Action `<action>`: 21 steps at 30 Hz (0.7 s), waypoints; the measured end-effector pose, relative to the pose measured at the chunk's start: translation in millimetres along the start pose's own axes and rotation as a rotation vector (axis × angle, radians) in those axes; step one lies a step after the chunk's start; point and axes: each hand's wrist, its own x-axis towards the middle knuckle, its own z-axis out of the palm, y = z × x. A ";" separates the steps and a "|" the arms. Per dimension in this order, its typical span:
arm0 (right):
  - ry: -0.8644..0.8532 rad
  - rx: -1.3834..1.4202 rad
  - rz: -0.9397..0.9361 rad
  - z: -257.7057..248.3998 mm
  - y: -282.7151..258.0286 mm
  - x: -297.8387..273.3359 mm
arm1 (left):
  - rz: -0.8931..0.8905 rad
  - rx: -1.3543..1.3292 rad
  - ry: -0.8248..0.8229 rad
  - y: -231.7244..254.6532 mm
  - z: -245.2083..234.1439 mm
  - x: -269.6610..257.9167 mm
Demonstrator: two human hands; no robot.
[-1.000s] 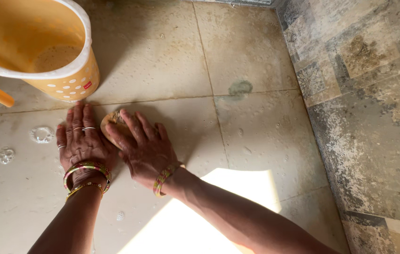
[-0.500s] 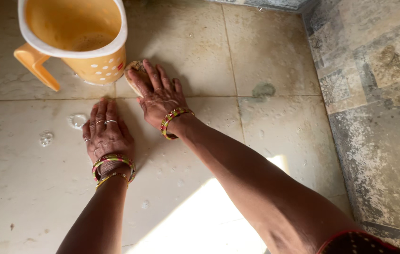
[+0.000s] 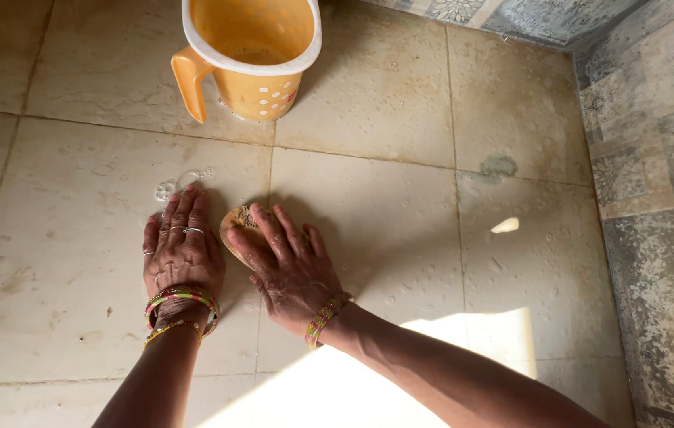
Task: The person scrubs a tiled floor with a sponge, repeatedly dipping it into a yellow bucket of soapy water. They clean the floor surface and the corners where the floor meets the wall, moving the bucket as needed to reach different areas.
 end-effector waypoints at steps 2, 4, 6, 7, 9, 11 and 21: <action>0.028 0.013 -0.005 0.8 3.2 7.7 | 0.018 0.027 -0.007 -10.9 -9.7 -10.5; 0.076 0.014 -0.001 3.2 10.8 29.5 | -0.002 0.037 -0.015 -12.8 -9.2 -13.5; 0.115 0.001 0.107 7.4 13.0 62.3 | -0.031 0.063 0.000 -12.6 -7.8 -15.6; 0.141 0.007 0.142 10.1 10.6 78.4 | -0.048 0.083 0.020 -11.9 -7.0 -16.2; 0.203 0.019 0.212 14.8 0.8 108.2 | -0.071 0.083 0.066 -13.3 -7.9 -13.8; 0.227 0.005 0.144 21.6 -13.5 115.0 | -0.093 0.040 0.113 -12.9 -9.7 -12.2; -0.050 -0.030 -0.209 15.9 -29.5 37.1 | -0.225 -0.183 0.170 -15.8 -20.5 -13.4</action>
